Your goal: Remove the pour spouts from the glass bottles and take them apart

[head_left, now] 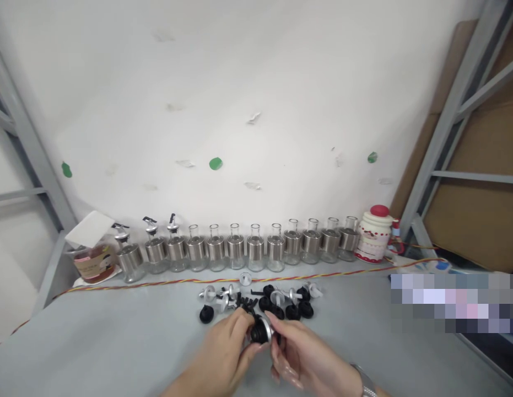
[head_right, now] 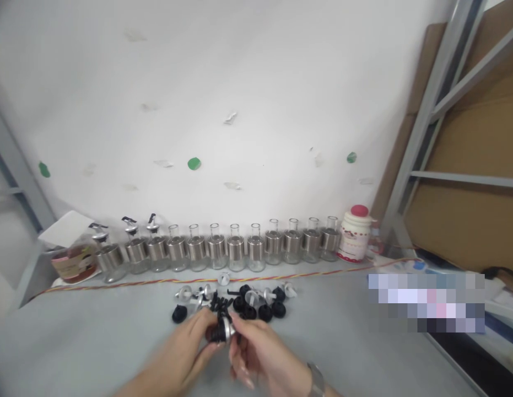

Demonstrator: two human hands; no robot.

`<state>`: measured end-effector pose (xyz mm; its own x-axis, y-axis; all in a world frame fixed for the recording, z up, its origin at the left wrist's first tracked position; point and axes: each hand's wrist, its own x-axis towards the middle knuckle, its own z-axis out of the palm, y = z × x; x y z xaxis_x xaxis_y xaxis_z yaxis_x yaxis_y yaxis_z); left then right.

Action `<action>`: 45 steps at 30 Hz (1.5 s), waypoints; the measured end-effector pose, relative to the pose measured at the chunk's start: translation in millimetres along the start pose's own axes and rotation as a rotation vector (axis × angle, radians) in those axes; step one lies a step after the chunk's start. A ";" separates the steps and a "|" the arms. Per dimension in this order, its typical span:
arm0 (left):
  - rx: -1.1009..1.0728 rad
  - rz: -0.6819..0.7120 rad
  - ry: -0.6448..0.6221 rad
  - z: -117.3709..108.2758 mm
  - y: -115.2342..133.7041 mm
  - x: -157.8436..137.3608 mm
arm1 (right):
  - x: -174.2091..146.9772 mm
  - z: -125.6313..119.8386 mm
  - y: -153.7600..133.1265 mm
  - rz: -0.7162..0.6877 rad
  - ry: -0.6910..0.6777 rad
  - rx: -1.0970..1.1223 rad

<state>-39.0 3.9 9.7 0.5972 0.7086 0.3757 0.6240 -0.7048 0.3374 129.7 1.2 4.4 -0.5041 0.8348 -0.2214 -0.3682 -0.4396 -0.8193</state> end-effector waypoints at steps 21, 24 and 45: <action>0.126 0.153 0.075 -1.1 4.7 0.7 | 2.0 6.5 11.3 0.043 -0.029 0.121; 0.004 0.012 0.029 6.2 4.6 1.6 | 2.3 7.4 11.3 -0.025 0.052 0.144; -0.621 -0.403 0.162 8.3 5.7 3.2 | -16.3 2.0 -3.6 -0.712 0.156 -1.209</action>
<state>-29.3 2.5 5.6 0.2715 0.9355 0.2263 0.3515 -0.3152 0.8815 137.7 -11.5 12.0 -0.3770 0.8169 0.4365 0.4245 0.5712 -0.7025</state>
